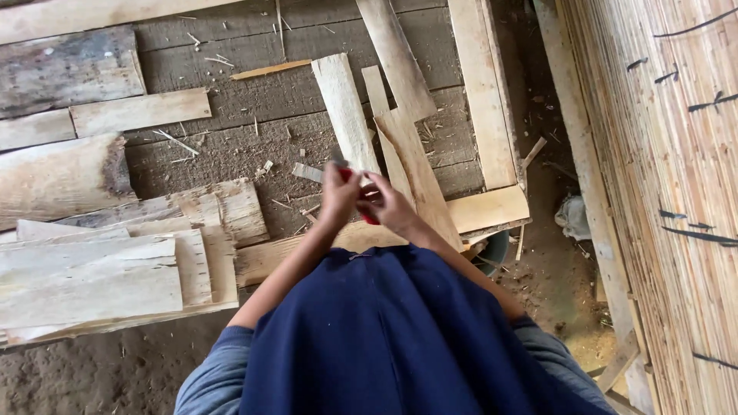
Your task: The person picks up and inspects thin wooden planks, then uses a red utility knife to cut and trim them on a wooden workbench. They handle the pieces one at a time, stacking some and discarding offcuts.
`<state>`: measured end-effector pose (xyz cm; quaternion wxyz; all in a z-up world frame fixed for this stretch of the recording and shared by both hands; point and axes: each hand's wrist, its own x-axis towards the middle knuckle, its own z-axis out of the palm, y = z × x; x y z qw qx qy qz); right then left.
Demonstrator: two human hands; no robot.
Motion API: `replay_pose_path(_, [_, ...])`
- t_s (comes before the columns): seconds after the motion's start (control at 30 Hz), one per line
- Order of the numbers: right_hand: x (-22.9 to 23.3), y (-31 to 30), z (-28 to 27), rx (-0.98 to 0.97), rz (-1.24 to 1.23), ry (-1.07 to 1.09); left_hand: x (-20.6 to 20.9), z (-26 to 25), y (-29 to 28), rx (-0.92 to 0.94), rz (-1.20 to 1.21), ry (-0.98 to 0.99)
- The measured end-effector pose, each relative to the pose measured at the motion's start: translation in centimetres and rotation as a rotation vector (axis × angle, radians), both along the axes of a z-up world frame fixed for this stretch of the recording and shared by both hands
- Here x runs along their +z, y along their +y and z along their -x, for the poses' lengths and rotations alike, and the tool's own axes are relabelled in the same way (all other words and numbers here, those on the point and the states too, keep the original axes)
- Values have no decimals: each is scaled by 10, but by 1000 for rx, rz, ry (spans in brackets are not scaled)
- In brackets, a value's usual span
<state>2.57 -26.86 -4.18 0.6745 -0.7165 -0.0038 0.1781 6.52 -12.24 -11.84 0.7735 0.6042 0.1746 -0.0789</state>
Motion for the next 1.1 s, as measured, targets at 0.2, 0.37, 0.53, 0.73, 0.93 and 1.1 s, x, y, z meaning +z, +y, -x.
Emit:
replay_pose_path(0.2, [28, -6, -16, -224, 474, 188, 45, 11, -27, -388, -405, -90])
replay_pose_path(0.37, [-25, -70, -18, -417, 743, 83, -18, 5, -32, -606, -873, -665])
replay_pose_path(0.53, [-59, -102, -22, -266, 1040, 41, -17, -1, -41, -862, -1327, -936])
replay_pose_path(0.73, [-90, -135, -37, -245, 841, 180, -16, -17, -34, -882, -1512, -741])
replay_pose_path(0.93, [-52, -144, -41, -366, 451, 328, 16, -22, -58, -775, -1171, -165])
replay_pose_path(1.1, [-8, -147, -50, -359, 427, 251, 50, -41, -77, -523, -802, 210])
